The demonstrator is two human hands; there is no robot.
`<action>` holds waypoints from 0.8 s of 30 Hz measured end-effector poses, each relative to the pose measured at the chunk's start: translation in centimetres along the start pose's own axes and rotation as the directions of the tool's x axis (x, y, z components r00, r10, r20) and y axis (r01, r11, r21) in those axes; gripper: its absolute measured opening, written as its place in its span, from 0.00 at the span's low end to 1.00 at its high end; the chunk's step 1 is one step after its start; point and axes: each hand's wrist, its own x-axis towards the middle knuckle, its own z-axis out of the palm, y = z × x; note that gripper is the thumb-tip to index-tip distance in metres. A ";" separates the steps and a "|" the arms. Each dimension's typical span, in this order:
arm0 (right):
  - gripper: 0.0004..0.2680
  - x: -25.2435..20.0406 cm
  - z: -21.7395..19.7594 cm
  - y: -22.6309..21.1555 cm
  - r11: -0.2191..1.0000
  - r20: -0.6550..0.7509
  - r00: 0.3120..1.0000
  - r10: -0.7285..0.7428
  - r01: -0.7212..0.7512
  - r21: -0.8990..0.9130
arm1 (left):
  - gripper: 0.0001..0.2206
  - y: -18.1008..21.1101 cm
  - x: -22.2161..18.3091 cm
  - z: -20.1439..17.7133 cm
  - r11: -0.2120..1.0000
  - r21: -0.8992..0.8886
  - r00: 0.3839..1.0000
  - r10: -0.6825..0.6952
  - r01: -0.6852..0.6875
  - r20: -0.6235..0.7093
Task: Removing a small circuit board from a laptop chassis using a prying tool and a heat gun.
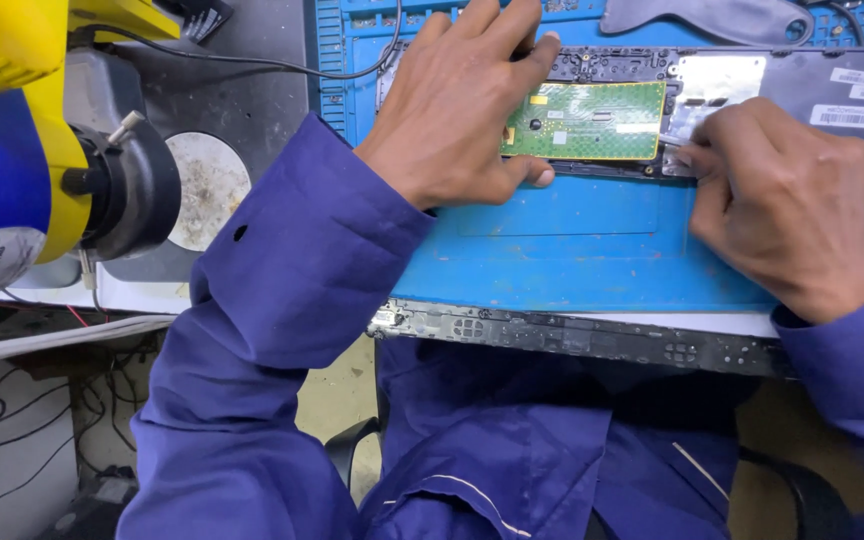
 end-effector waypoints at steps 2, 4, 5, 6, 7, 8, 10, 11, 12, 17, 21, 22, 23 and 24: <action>0.05 0.1 0.9 -0.3 0.996 -0.079 0.997 0.006 0.001 0.093 | 0.42 0.0 -0.1 0.1 1.000 0.030 1.000 0.004 -0.004 -0.004; 0.05 0.1 1.3 -0.6 0.997 -0.098 0.995 0.009 -0.002 0.077 | 0.42 0.2 0.0 0.0 0.999 0.051 1.000 -0.002 0.002 -0.002; 0.05 0.1 1.4 -0.8 0.998 -0.118 0.993 0.016 -0.009 0.059 | 0.41 0.3 0.1 0.0 0.998 0.070 1.000 -0.002 0.002 -0.003; 0.05 0.1 1.4 -0.9 0.998 -0.118 0.993 0.018 -0.012 0.055 | 0.41 0.4 0.1 0.1 0.998 0.069 1.000 0.001 -0.001 -0.006; 0.05 0.2 1.3 -1.0 0.999 -0.101 0.994 0.038 -0.035 0.037 | 0.42 0.4 0.2 0.1 0.998 0.068 1.000 -0.004 0.003 0.003; 0.05 0.3 1.3 -1.2 0.998 -0.085 0.995 0.060 -0.058 0.022 | 0.43 0.4 0.2 0.0 0.998 0.068 1.000 -0.008 0.007 0.014; 0.05 0.5 1.3 -1.2 0.997 -0.088 0.994 0.069 -0.067 0.027 | 0.42 0.3 0.3 -0.1 0.999 0.053 1.000 0.003 -0.003 0.004; 0.05 0.6 1.4 -1.2 0.997 -0.090 0.993 0.073 -0.071 0.033 | 0.42 0.3 0.3 -0.1 0.999 0.038 1.000 0.009 -0.009 -0.006; 0.05 0.5 1.6 -1.2 0.997 -0.085 0.993 0.077 -0.075 0.034 | 0.42 0.2 0.1 0.0 0.999 0.033 1.000 0.012 -0.012 -0.002; 0.11 0.4 1.6 -0.7 0.996 -0.131 0.991 0.022 -0.033 -0.087 | 0.43 -0.2 0.0 0.3 0.999 0.008 0.998 0.032 -0.032 -0.045; 0.16 0.7 0.0 -1.0 0.980 -0.138 0.987 -0.078 0.051 -0.194 | 0.40 -0.9 -0.5 0.8 1.000 0.004 0.992 0.031 -0.031 -0.120; 0.16 0.6 0.0 -1.0 0.973 -0.151 0.986 -0.071 0.036 -0.226 | 0.41 -0.8 -0.4 1.0 1.000 -0.011 0.993 0.022 -0.024 -0.117; 0.16 0.5 0.1 -1.0 0.966 -0.165 0.984 -0.065 0.020 -0.257 | 0.42 -0.8 -0.2 1.2 1.000 -0.027 0.993 0.013 -0.016 -0.114; 0.16 0.5 0.6 -0.8 0.965 -0.157 0.986 -0.058 0.015 -0.261 | 0.42 -0.9 -0.1 1.3 0.999 -0.034 0.993 0.019 -0.023 -0.115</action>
